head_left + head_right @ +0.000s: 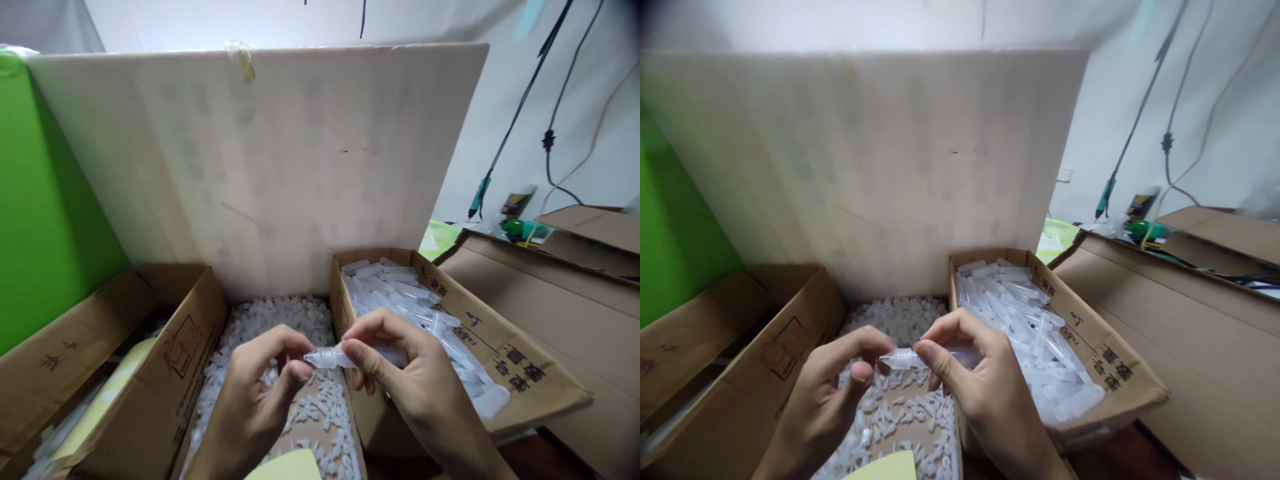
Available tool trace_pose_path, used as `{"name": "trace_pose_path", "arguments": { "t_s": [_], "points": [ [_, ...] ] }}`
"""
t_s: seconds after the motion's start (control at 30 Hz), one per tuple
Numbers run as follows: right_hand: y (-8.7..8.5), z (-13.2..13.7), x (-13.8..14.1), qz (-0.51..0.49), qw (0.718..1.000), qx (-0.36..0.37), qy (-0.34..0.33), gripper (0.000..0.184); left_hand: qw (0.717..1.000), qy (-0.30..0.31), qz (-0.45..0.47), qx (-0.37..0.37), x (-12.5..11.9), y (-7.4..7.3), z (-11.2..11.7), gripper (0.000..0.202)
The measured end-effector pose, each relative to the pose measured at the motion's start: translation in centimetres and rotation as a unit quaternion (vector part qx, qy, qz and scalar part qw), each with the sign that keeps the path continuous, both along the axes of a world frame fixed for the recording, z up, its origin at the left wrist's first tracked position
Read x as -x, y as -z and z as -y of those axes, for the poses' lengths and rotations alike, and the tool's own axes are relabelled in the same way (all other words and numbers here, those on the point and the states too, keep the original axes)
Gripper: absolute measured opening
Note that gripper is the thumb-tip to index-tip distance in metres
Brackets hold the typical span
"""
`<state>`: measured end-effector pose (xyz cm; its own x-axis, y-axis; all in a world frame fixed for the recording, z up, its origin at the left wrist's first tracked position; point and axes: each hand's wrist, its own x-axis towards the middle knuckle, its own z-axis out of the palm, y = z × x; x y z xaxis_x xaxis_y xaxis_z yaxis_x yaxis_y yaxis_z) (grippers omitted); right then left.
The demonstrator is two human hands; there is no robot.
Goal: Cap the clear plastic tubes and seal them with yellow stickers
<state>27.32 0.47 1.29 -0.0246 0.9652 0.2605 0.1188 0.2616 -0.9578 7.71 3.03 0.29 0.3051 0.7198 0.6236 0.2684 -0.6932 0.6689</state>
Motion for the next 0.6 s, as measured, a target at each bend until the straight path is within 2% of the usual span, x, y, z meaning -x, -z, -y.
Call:
{"name": "trace_pose_path", "arguments": {
  "t_s": [0.1, 0.17, 0.27, 0.37, 0.43, 0.47, 0.6],
  "points": [
    [-0.26, 0.13, 0.07, 0.016, 1.000, -0.008, -0.015, 0.026, 0.998, -0.007, -0.051, 0.018, -0.12, -0.14, 0.20, 0.052],
    [-0.35, 0.16, 0.08, 0.028, 0.999, -0.016, -0.013, 0.024, 0.998, -0.003, -0.057, 0.006, -0.29, -0.25, 0.26, 0.038],
    [-0.29, 0.11, 0.04, 0.032, 0.999, -0.022, 0.004, 0.025, 0.998, 0.030, -0.034, -0.042, -0.51, -0.37, 0.19, 0.006],
    [-0.15, 0.04, 0.01, 0.012, 1.000, -0.007, -0.007, 0.027, 0.994, 0.050, -0.004, -0.097, -0.69, -0.32, 0.03, 0.017],
    [-0.11, 0.04, 0.00, 0.000, 1.000, 0.002, -0.016, 0.028, 0.993, 0.051, 0.004, -0.107, -0.77, -0.15, -0.01, 0.014],
    [-0.10, 0.05, 0.00, -0.002, 1.000, 0.002, -0.017, 0.028, 0.994, 0.043, 0.004, -0.096, -0.79, -0.04, 0.00, 0.013],
    [-0.12, 0.10, 0.05, 0.004, 1.000, -0.005, -0.004, 0.029, 0.999, 0.017, -0.025, 0.012, -0.74, 0.43, 0.19, 0.041]
  ]
}}
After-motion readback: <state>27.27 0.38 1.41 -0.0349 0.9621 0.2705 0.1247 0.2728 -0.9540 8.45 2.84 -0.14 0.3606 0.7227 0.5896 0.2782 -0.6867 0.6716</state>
